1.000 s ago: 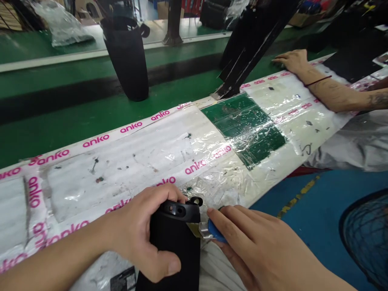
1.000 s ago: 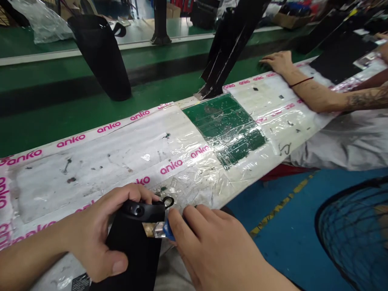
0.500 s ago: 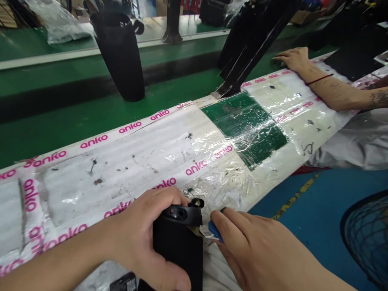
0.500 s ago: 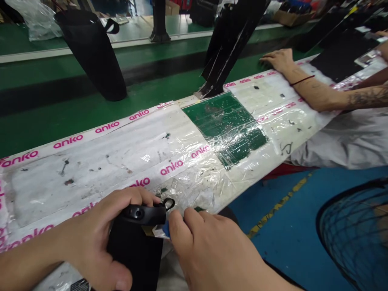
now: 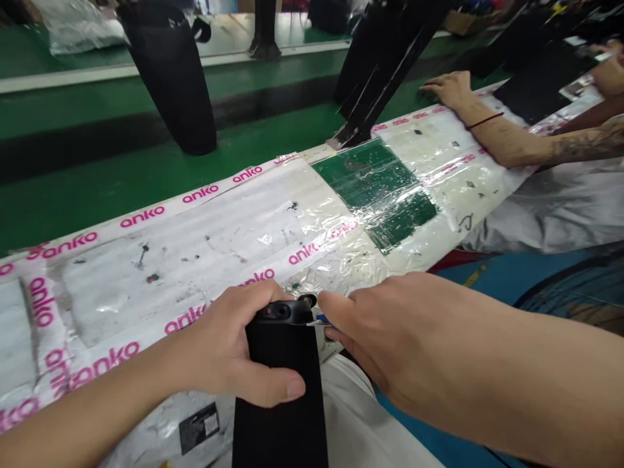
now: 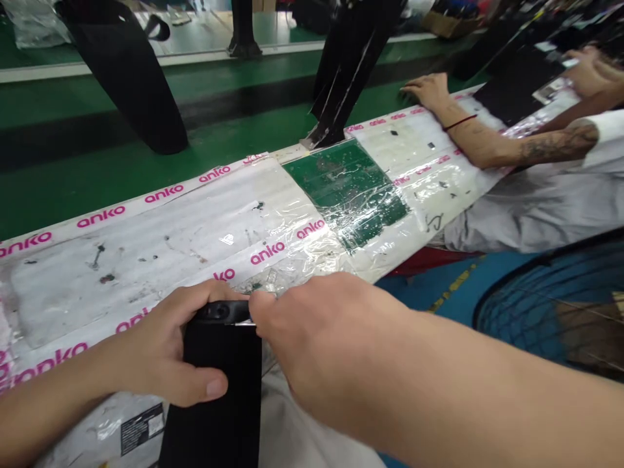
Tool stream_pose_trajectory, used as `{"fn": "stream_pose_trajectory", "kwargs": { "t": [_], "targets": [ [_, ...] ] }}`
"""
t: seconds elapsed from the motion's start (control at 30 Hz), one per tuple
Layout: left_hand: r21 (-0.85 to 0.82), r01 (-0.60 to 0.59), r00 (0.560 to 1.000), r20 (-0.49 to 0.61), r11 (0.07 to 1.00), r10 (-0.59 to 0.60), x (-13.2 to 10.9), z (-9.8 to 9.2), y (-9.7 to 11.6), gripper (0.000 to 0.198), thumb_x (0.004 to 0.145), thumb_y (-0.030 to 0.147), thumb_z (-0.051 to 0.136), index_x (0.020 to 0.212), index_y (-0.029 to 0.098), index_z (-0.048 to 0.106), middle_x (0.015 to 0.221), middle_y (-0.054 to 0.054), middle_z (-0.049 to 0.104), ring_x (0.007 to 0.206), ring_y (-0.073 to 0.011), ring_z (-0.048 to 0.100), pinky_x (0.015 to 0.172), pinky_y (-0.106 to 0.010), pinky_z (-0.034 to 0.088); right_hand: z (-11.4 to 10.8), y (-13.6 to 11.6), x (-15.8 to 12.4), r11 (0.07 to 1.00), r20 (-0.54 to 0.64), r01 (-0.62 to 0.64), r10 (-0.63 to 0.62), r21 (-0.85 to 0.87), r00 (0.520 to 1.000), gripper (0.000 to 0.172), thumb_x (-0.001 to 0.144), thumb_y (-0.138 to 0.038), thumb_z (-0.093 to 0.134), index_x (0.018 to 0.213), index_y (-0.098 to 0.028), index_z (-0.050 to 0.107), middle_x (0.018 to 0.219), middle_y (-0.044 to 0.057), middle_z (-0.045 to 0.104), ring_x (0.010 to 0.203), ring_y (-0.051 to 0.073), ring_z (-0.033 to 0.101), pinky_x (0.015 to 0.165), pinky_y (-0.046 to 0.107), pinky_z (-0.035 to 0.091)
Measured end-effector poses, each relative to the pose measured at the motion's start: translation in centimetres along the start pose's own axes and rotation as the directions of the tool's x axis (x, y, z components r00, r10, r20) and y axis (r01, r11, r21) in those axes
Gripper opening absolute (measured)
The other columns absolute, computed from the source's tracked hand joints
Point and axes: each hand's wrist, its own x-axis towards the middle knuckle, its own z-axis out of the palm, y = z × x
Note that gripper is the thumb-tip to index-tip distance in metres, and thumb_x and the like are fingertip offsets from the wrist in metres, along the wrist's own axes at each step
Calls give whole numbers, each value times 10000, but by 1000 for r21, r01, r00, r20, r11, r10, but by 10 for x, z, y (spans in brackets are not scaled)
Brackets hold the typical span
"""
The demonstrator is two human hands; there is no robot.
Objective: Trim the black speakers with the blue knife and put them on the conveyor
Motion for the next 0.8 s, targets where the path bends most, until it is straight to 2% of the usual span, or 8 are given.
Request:
{"fn": "stream_pose_trajectory", "kwargs": {
  "t": [0.1, 0.17, 0.23, 0.37, 0.53, 0.63, 0.7, 0.8],
  "targets": [
    [23, -68, 997, -39, 997, 69, -2, 5, -2, 481, 687, 486, 864, 1001, 215, 621, 878, -14, 660, 733, -196, 622, 630, -299, 493, 1, 10, -20, 997, -160, 44, -54, -65, 986, 312, 656, -59, 631, 853, -275, 521, 606, -51, 603, 419, 201, 546, 420, 354, 173],
    [-2, -90, 995, -51, 996, 90, -3, 8, -3, 476, 685, 462, 870, 998, 219, 606, 871, -8, 669, 716, -187, 624, 618, -292, 482, 8, 18, -35, 992, -369, 17, -62, -123, 927, 215, 770, -109, 578, 885, -273, 501, 625, -38, 597, 391, 190, 515, 411, 363, 192],
    [-11, -108, 992, -70, 994, 107, -3, 10, -5, 470, 679, 442, 874, 985, 220, 596, 847, 1, 667, 693, -179, 615, 604, -289, 470, 16, 22, -45, 989, -501, -51, -24, -135, 865, 106, 920, -162, 483, 929, -268, 490, 705, -8, 648, 411, 181, 533, 413, 362, 249],
    [39, -124, 988, -86, 991, 127, -2, 10, -5, 459, 678, 435, 871, 973, 224, 589, 854, 6, 671, 703, -178, 614, 620, -295, 474, 36, 13, -39, 997, -503, 3, -43, -81, 863, 178, 956, -104, 384, 921, -259, 463, 653, -31, 589, 418, 178, 569, 400, 351, 298],
    [58, -85, 993, -72, 995, 89, -1, 11, 0, 486, 673, 471, 860, 978, 227, 571, 908, -7, 699, 725, -192, 635, 646, -314, 503, 51, -2, -19, 999, -476, 39, -45, -23, 878, 197, 1010, -127, 350, 1058, -208, 523, 690, -25, 604, 478, 215, 618, 430, 359, 334],
    [71, -17, 994, -109, 997, 25, -4, 17, 2, 572, 656, 538, 872, 1001, 241, 525, 928, -15, 683, 746, -207, 632, 678, -348, 533, 51, -10, -13, 980, -472, 27, 71, 198, 879, 155, 1058, -218, 384, 1100, -214, 534, 771, 1, 663, 581, 221, 658, 484, 335, 394],
    [35, -10, 990, -138, 999, 15, -7, 20, 0, 743, 599, 579, 909, 1103, 267, 461, 1047, -45, 664, 862, -247, 652, 740, -386, 566, 55, -15, -9, 836, -364, 8, 231, 549, 902, 115, 1043, -314, 509, 1123, -237, 539, 834, -1, 686, 672, 206, 672, 539, 301, 447],
    [-53, -74, 993, -95, 996, 68, -12, 14, -7, 1030, 567, 562, 941, 1334, 334, 293, 1364, -120, 537, 1219, -335, 594, 925, -447, 575, 74, -17, -4, 352, -128, -26, 408, 936, 904, 306, 915, -457, 724, 1076, -254, 562, 841, -17, 633, 726, 187, 618, 609, 281, 489]
  ]
}}
